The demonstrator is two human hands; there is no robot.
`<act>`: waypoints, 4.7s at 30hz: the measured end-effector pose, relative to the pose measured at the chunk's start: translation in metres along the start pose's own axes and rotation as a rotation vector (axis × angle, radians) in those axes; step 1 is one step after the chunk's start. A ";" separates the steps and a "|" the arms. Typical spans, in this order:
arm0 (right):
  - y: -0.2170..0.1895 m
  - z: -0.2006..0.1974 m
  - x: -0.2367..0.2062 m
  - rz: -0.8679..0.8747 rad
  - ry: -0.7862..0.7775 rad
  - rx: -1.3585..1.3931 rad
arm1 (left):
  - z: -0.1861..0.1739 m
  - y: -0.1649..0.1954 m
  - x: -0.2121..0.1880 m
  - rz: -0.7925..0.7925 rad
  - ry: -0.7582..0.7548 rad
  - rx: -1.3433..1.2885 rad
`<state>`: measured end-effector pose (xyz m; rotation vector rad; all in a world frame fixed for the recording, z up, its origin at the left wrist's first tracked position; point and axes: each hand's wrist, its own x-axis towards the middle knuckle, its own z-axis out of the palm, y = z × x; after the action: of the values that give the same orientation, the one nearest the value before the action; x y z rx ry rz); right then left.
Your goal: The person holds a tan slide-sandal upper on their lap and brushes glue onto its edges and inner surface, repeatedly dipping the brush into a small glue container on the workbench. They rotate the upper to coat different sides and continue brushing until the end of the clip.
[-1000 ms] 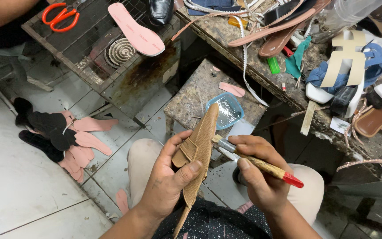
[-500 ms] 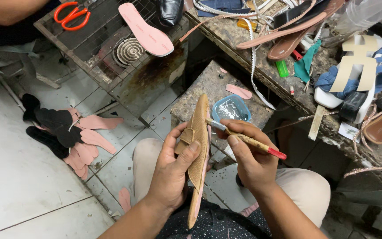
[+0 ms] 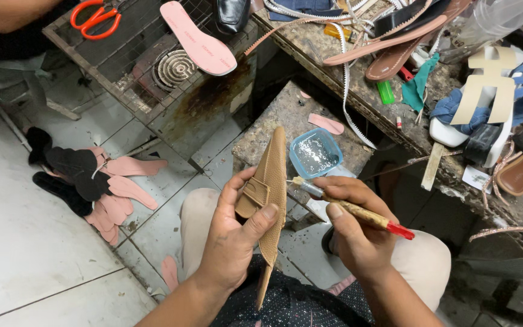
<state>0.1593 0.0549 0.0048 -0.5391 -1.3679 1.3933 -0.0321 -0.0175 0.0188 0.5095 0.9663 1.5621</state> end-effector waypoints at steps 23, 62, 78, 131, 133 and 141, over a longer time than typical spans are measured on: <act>-0.002 -0.009 0.010 0.042 0.036 0.155 | 0.000 0.004 -0.009 -0.043 -0.112 0.015; 0.002 -0.013 -0.003 0.068 0.000 0.188 | -0.001 0.004 -0.008 -0.061 -0.099 0.015; 0.005 -0.010 -0.009 0.074 0.023 0.183 | -0.003 -0.001 -0.008 -0.104 -0.075 -0.019; 0.005 -0.010 -0.029 0.111 -0.073 0.071 | -0.002 -0.004 -0.004 -0.163 0.034 -0.119; 0.009 -0.018 -0.017 0.095 -0.024 -0.039 | -0.006 -0.002 -0.003 -0.152 0.050 -0.104; 0.058 -0.057 0.066 0.019 -0.104 -0.983 | -0.016 0.002 -0.006 -0.107 0.062 -0.086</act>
<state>0.1653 0.1501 -0.0388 -1.1123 -2.1074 0.6802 -0.0444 -0.0278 0.0119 0.3460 0.9538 1.5231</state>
